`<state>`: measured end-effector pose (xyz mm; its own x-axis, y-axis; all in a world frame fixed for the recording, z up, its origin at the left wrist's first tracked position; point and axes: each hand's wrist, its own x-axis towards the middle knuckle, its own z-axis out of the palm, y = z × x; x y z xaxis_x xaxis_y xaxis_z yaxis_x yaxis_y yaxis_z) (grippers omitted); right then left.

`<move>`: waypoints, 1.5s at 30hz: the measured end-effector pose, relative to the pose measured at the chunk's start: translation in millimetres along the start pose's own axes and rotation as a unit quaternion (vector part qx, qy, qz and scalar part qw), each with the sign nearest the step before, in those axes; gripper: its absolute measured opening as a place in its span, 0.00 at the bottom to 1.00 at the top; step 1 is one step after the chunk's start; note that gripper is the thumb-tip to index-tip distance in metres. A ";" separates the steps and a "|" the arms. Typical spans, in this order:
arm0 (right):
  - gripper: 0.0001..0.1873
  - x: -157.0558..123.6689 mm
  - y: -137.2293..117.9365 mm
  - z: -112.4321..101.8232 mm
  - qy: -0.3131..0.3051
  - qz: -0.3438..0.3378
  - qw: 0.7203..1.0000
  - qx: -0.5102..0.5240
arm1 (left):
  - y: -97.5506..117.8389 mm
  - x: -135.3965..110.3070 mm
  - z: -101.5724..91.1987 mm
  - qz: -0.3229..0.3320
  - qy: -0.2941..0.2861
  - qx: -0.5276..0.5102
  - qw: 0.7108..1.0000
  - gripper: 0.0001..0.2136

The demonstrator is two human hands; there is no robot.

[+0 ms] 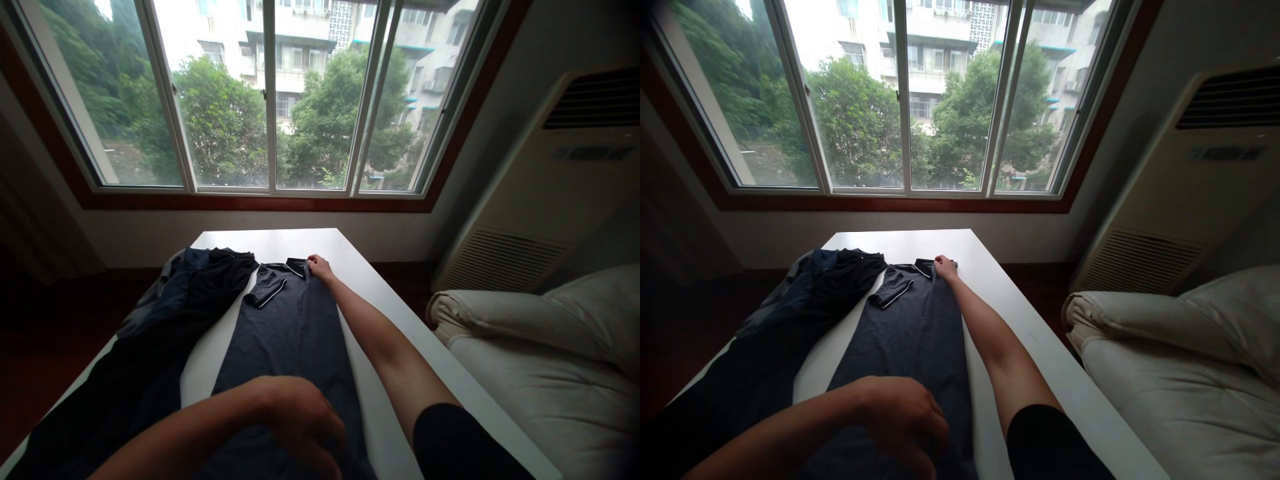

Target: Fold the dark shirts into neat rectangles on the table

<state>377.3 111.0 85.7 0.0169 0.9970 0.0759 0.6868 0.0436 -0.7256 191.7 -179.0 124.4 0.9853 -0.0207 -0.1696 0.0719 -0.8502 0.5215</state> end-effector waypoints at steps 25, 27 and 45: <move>0.34 -134.6 23.3 74.9 -0.066 -0.142 0.957 -0.246 | -139.4 -88.5 -52.0 -0.302 0.350 0.060 0.885 0.17; 0.34 -132.2 23.4 73.5 -0.070 -0.143 0.956 -0.247 | -179.4 -103.0 -41.5 -0.389 0.401 0.081 0.826 0.17; 0.31 -90.1 22.5 43.3 -0.098 -0.187 0.942 -0.262 | -253.0 -120.0 3.7 -0.479 0.402 0.071 0.777 0.23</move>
<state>359.7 25.0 33.0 -0.3972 0.9129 0.0939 0.8827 0.4081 -0.2329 54.7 36.6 9.7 0.2729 0.9442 0.1842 0.8699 -0.3240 0.3719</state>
